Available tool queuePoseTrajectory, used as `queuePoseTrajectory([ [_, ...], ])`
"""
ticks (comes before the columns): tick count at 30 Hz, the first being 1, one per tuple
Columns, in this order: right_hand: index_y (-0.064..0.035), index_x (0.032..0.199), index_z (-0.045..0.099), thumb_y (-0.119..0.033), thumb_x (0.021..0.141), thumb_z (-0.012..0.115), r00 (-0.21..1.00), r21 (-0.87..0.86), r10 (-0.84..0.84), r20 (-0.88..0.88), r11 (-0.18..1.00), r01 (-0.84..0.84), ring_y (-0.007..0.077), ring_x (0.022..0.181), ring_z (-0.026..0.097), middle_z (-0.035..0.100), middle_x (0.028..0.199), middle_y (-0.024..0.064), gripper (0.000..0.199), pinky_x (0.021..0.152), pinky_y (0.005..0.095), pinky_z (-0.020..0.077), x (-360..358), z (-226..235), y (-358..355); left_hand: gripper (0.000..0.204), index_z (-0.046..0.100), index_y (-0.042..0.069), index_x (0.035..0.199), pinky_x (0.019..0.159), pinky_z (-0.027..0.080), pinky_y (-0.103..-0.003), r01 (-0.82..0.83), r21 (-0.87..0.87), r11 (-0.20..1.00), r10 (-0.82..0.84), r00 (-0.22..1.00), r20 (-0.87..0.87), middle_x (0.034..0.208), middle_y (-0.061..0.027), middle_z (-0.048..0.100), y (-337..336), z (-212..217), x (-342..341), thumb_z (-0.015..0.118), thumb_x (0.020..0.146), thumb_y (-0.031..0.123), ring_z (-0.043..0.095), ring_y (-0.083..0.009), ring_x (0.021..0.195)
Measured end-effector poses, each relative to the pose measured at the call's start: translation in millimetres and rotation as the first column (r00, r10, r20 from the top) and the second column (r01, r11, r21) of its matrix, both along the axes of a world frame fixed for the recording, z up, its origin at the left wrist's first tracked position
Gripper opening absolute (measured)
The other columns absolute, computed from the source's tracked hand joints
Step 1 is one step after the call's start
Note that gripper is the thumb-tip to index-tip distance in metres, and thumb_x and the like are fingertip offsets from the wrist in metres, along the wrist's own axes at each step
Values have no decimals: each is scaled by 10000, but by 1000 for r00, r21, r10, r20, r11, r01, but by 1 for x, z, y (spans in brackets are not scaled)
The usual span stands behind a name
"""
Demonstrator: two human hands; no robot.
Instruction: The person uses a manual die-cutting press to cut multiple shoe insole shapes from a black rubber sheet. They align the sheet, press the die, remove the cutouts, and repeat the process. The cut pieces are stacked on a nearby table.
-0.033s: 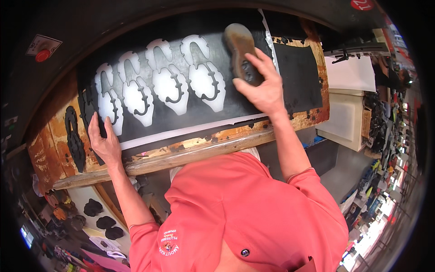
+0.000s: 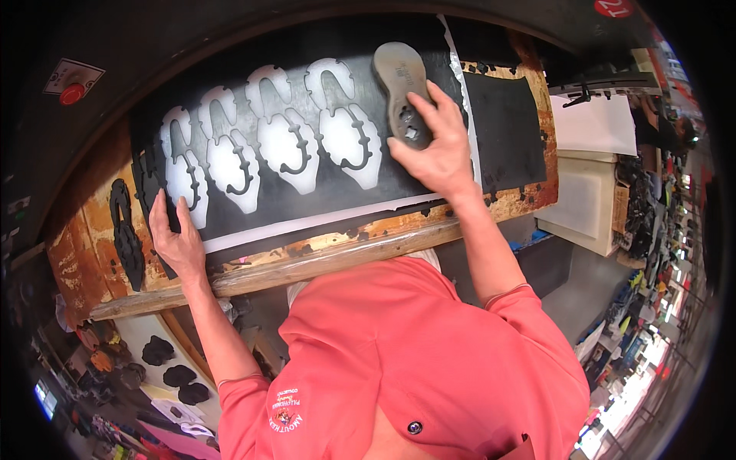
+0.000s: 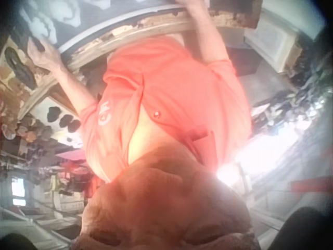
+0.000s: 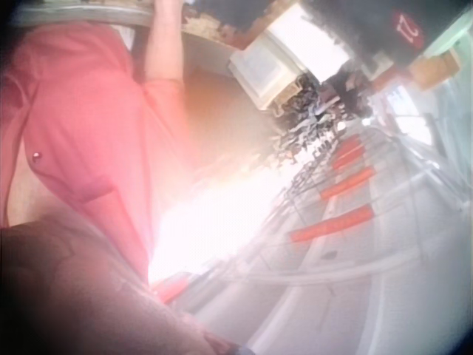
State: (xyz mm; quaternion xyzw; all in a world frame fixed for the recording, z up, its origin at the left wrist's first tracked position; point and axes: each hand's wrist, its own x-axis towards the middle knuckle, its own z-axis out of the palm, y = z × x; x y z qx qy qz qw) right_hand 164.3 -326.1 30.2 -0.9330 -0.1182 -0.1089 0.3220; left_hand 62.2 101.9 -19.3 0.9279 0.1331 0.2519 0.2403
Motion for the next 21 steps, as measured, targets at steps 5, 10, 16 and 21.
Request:
queuePoseTrajectory([
  [5,10,1331,701,-236,723,852,997,-17,-67,43,998,68,435,1354,558,540,1505,283,673,1128,475,478,-7,-13,8,387,679,-44,1360,1066,515,-426,11,32,999,-11,1000,-17,1323,-229,702,2,2,-1,728,1021,138,667,-358,1235],
  [10,-4,1361,684,-233,728,855,992,-32,-54,115,998,58,440,1333,569,535,1510,294,694,1116,471,486,-6,-18,13,373,681,-51,1342,1060,516,-433,19,40,999,-19,1000,-1,1326,-223,696,2,-2,-1,725,1023,138,665,-368,1227],
  [16,-48,1391,672,-251,733,890,990,32,45,137,998,-49,440,1365,548,520,1534,283,723,1140,490,467,-10,-17,-1,316,699,-36,1313,1059,511,-441,-9,207,978,-23,988,152,1310,-209,698,-11,14,-13,703,1032,108,653,-362,1234],
  [21,-29,1406,649,-245,707,888,991,41,61,117,997,-66,440,1369,514,481,1556,278,769,1129,498,473,-24,-24,-14,113,712,-33,962,789,555,-346,244,-245,938,-209,964,162,926,-123,730,-88,42,-65,613,1017,-37,678,-241,835],
])
